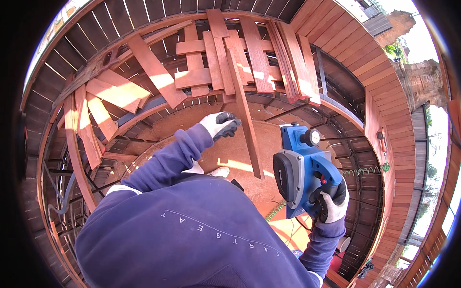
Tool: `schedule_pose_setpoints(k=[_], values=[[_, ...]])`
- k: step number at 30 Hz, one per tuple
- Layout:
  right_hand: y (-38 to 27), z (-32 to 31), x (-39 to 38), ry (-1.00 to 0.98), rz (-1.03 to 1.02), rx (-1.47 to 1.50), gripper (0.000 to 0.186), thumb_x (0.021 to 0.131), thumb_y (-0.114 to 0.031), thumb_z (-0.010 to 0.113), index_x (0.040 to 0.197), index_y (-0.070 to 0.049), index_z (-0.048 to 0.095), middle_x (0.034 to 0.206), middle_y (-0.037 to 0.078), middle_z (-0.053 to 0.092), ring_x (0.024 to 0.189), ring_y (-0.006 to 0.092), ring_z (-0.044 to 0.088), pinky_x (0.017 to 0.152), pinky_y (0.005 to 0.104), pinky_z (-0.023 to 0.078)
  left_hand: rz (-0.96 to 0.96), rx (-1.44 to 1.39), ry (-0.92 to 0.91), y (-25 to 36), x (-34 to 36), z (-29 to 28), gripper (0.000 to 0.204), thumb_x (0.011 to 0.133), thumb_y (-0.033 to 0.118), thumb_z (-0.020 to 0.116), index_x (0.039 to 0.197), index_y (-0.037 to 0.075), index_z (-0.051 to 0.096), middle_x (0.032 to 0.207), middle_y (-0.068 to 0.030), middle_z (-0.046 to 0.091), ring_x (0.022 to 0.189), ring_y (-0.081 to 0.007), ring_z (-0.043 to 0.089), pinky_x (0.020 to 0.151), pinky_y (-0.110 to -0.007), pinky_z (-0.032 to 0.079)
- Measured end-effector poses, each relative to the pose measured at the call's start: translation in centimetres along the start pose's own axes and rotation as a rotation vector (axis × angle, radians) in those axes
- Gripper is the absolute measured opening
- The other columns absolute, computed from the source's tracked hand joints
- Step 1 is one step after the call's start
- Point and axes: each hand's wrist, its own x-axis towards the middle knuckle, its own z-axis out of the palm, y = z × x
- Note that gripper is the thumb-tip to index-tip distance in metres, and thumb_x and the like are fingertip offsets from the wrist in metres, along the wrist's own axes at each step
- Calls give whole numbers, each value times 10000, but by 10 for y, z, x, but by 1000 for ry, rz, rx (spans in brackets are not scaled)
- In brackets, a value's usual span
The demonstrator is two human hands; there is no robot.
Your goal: The person uses a nail gun to secure wooden planks onto a curved wooden structure. They then retrieve a power planer from a box and use it to smooth the edges of the installed planks.
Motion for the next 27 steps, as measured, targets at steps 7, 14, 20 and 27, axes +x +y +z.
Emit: schedule_pose_setpoints(k=[7,14,20,27], values=[[-24,34,-42,-6,-102,26,796,788,-9,653,1499,5,296,1186,224,606,756,201,667,666,298,560,507,567,642,55,47,-117,428,918,285,675,1244,20,595,1101,-108,690,987,-224,663,894,-319,516],[-26,48,-76,-4,58,61,756,741,-50,732,1417,-23,394,1163,204,609,865,219,673,721,309,571,351,965,632,28,122,-130,663,950,486,505,1502,150,354,1574,-97,322,1471,-283,256,1194,-463,215],[-9,57,-97,97,126,44,632,791,4,732,1352,-54,445,1221,169,567,1007,238,641,698,308,571,309,1056,640,24,127,-122,621,976,412,470,1548,282,265,1611,-13,263,1498,-291,183,1203,-500,167],[-9,71,-98,128,147,7,595,832,-35,743,1353,-53,455,1065,141,621,753,143,634,626,270,538,407,1064,640,28,144,-128,595,896,270,455,1487,321,403,1614,-25,257,1498,-291,179,1201,-503,181]])
